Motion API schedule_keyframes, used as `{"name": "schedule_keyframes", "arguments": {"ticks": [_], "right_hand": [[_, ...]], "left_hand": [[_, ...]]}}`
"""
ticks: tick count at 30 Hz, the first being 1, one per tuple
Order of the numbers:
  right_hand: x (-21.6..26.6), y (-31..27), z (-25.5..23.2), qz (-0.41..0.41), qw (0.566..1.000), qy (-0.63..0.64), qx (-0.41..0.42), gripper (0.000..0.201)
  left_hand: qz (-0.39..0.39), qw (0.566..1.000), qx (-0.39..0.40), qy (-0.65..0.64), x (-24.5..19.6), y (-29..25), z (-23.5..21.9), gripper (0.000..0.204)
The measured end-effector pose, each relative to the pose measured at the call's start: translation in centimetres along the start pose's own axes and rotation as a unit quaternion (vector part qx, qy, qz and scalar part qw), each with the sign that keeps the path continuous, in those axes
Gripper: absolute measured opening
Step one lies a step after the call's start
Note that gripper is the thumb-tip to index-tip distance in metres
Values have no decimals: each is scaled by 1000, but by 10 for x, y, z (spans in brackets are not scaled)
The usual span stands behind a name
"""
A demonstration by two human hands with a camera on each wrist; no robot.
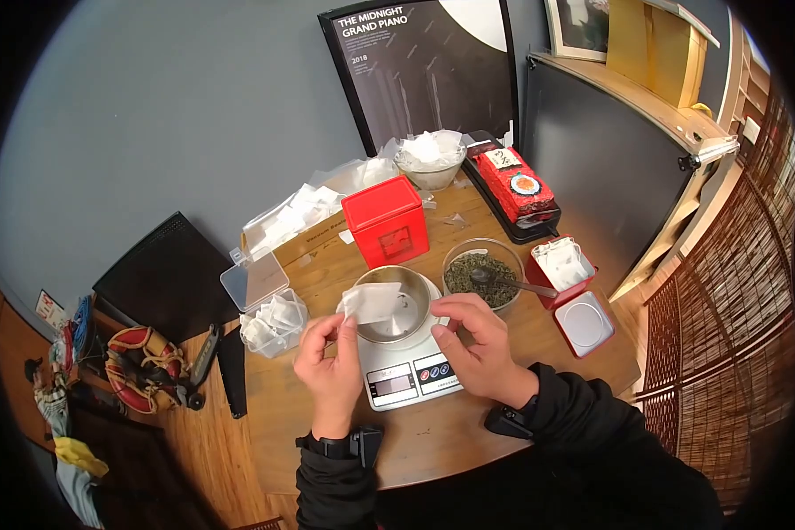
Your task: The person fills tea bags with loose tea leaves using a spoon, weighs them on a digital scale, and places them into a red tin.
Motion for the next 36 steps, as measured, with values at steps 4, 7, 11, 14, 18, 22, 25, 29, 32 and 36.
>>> {"name": "schedule_keyframes", "arguments": {"ticks": [4,7,11,14,18,22,25,29,32,36], "right_hand": [[4,1,0,-28,999,-16,15,31],[2,0,4,-27,998,-27,54,37],[3,-3,12,-9,993,-19,115,51],[2,-2,14,1,993,-8,120,62],[-2,-5,15,94,981,-1,170,67],[-7,-8,22,95,968,-10,230,67],[-10,-9,24,100,968,-3,232,67],[-7,-8,19,110,972,17,205,57],[2,-7,6,97,980,39,171,38],[4,-17,-19,162,967,87,174,19]], "left_hand": [[81,991,36,104,-11,4,3,8],[123,978,89,143,-11,1,11,8],[170,960,144,170,-15,-2,21,11],[170,960,151,165,-15,-3,24,12],[161,960,159,164,-18,-4,25,11],[157,961,162,161,-15,-6,25,11],[167,958,151,179,-19,-4,24,11],[178,952,128,214,-17,-2,20,14],[180,951,115,224,-16,-2,19,13],[184,951,107,225,-17,-2,20,12]]}}
Point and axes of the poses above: each hand's wrist, its own y-axis towards the middle knuckle, its own z-axis out of the palm, x = y × z, the point moved 4 cm from there along y, towards the middle knuckle, and after that the axes turned 12 degrees about -y, right-handed, at the moved point
